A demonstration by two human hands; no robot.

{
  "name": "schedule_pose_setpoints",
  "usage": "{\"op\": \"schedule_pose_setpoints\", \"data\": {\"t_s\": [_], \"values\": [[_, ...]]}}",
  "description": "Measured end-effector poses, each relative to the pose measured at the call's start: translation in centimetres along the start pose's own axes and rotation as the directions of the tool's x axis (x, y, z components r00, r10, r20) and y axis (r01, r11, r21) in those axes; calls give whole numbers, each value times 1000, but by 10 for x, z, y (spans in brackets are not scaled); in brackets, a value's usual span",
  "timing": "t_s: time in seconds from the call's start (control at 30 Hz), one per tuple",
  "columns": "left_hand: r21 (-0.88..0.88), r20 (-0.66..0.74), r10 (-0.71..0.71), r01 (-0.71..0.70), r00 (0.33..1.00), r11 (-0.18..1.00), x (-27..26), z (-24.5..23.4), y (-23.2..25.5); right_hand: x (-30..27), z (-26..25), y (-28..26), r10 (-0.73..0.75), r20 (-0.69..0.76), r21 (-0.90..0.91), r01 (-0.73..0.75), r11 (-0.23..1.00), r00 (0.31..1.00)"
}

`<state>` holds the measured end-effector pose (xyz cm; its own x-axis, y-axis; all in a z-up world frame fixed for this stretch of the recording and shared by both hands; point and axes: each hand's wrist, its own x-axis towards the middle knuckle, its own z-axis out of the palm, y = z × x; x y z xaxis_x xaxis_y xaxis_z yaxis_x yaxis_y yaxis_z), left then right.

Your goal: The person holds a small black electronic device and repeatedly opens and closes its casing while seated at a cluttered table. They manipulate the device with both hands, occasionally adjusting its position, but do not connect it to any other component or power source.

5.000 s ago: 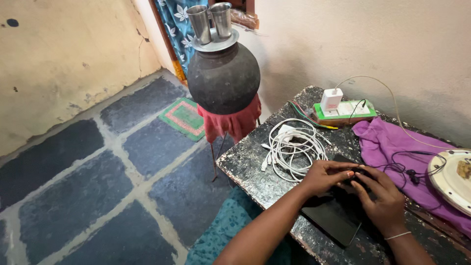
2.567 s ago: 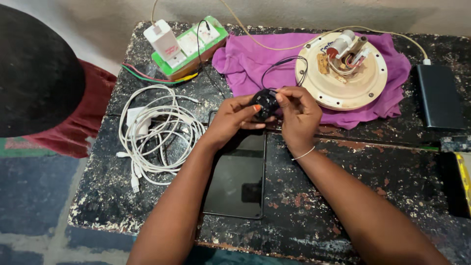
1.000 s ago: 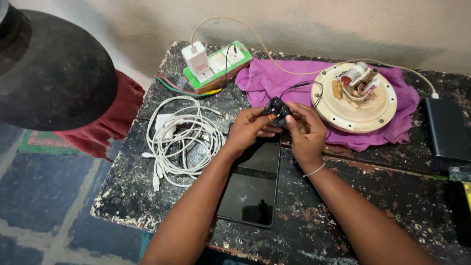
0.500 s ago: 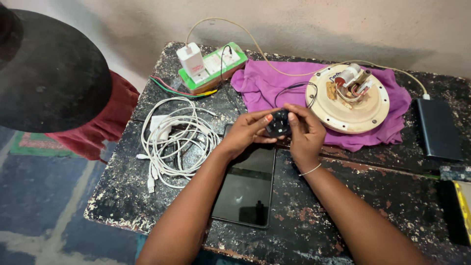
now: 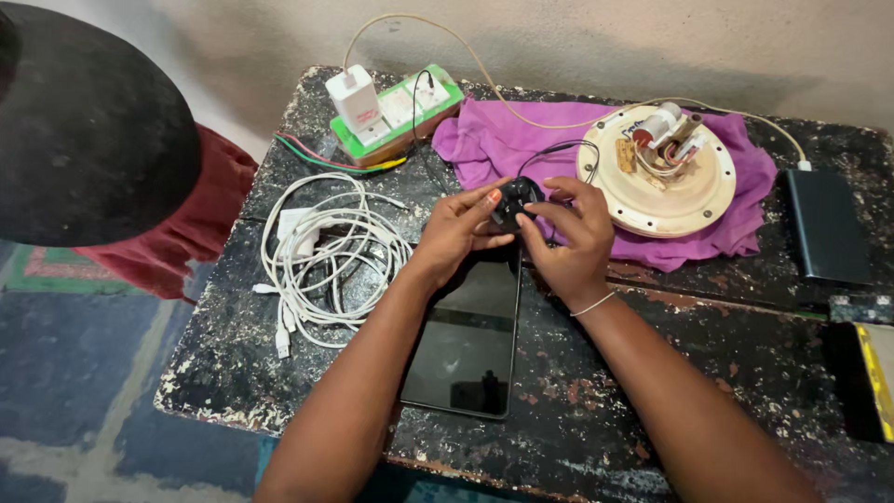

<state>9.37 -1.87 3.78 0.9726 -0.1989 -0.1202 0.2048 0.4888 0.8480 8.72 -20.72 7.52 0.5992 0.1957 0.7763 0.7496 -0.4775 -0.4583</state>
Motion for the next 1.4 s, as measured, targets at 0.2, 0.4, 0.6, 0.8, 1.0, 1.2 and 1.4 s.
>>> {"op": "schedule_pose_setpoints", "data": {"t_s": [0.2,0.4,0.6,0.8,1.0,1.2,1.4], "values": [[57,7,36,-36,999,998,-3,4,-1,1,-1,0,24,26,-67,-22,998,999],[93,9,45,-45,999,995,-3,3,0,-1,0,2,-5,27,-139,9,990,1000],[118,23,35,-38,999,992,-2,1,-2,-2,1,3,-9,32,-159,14,987,999],[120,8,29,-30,1000,992,-2,1,-2,-1,1,1,-22,18,-170,25,985,1000],[105,4,34,-34,999,994,-2,0,-3,-1,0,-3,24,58,-151,-15,988,998],[83,-1,41,-41,999,996,-1,-1,-3,-1,1,-2,20,96,-145,-6,989,995],[103,7,35,-35,999,994,-1,0,-1,-1,1,-1,-24,105,-159,41,986,994]]}}
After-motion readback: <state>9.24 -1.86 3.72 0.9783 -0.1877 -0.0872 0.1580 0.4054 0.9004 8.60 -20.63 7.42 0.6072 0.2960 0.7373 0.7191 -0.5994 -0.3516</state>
